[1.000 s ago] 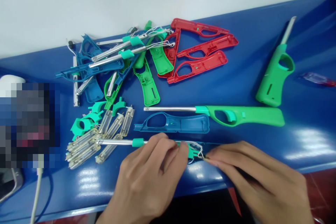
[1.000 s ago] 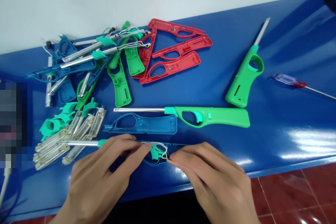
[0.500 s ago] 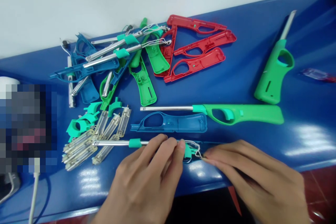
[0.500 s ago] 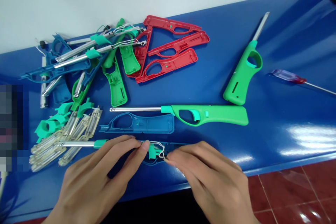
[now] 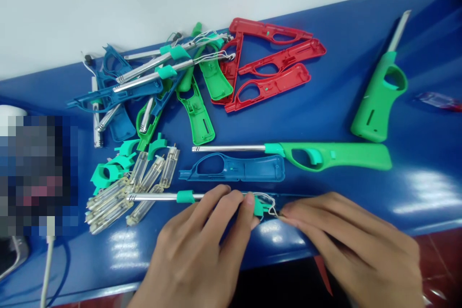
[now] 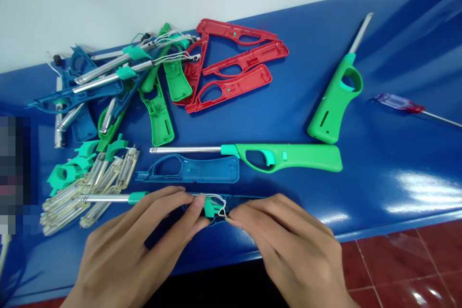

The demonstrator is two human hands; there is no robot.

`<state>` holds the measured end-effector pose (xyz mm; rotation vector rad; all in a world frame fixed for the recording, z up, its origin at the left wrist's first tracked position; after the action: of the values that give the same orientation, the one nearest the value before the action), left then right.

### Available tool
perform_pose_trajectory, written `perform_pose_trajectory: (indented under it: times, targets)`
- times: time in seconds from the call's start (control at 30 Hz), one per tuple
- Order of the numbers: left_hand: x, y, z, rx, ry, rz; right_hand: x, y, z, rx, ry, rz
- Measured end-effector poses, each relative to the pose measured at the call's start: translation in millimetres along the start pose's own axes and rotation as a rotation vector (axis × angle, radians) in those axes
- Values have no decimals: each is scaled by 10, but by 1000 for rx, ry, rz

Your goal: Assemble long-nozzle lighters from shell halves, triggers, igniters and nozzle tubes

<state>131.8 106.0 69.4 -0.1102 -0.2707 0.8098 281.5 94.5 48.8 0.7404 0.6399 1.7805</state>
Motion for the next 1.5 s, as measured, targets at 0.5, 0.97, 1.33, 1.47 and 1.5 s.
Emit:
perform_pose_trajectory:
  times: [0.5,0.97,1.33,1.47,1.5]
  targets:
    - [-45,-46,35,33,-50,-30,13,7,16,16,-39,19]
    - [-40,-4,5,-11,30,5,21,-1,14,18,-22,9]
    - [34,53,105,-20,-23,46,8,-19,18,20,-22,-2]
    - [-6,82,69,-89,-16,81,11,-8,40,13,-44,1]
    - [-18,87,67,-103,-28,95,16,-5,43,8,-48,2]
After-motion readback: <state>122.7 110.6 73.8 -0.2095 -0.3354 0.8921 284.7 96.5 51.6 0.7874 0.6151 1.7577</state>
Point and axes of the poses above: each hand's wrist, its own x-axis towards the middle knuckle, its own z-axis out of the back of the hand, y = z × x, the point moved 10 cm from there along x, towards the middle knuckle, and after that the axes turned 4 degrees about y, right-handed, at the moved point
